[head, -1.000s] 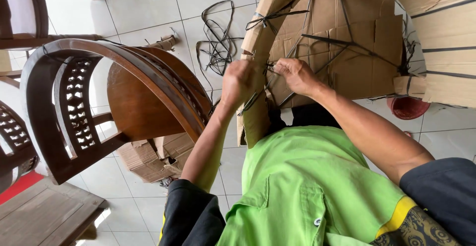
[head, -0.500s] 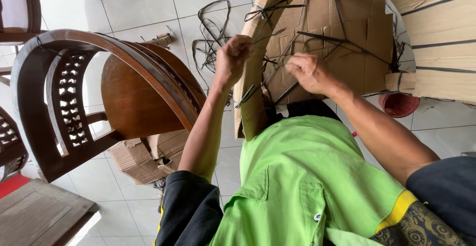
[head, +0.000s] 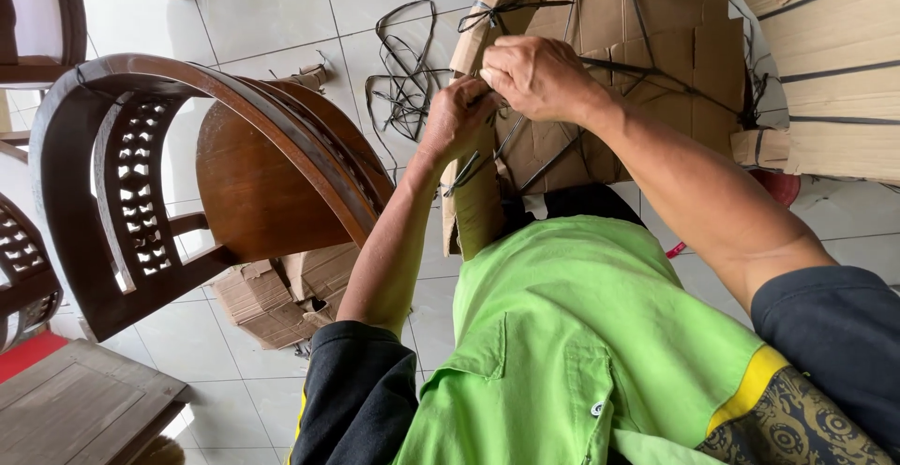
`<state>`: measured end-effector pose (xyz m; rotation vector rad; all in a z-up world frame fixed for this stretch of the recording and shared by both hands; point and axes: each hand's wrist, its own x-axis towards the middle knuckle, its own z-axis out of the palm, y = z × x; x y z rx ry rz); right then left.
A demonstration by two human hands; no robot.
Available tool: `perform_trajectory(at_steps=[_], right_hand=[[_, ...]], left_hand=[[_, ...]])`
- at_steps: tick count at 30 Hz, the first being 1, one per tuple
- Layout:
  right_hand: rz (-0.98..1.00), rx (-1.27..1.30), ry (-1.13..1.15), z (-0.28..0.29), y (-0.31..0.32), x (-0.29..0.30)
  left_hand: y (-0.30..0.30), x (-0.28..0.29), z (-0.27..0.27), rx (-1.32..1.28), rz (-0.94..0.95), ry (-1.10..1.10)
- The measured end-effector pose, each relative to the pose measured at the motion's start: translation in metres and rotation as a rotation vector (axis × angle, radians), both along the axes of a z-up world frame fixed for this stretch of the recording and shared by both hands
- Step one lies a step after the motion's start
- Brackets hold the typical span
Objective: Wrapping a wooden chair with cardboard and securing it with plastic ties for protection.
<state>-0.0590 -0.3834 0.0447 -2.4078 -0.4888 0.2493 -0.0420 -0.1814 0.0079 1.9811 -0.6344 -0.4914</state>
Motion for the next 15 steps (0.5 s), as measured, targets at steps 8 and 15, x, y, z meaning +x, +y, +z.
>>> perform_trajectory(at_steps=[8, 15], right_hand=[[-0.334, 0.388, -0.218, 0.025, -0.003, 0.005], [-0.288, 0.405, 0.427, -0.008, 0.020, -0.028]], left_hand=[[0.000, 0.006, 0.022, -0.027, 0.189, 0.179], [0.004, 0.008, 0.015, -0.167, 0.158, 0.351]])
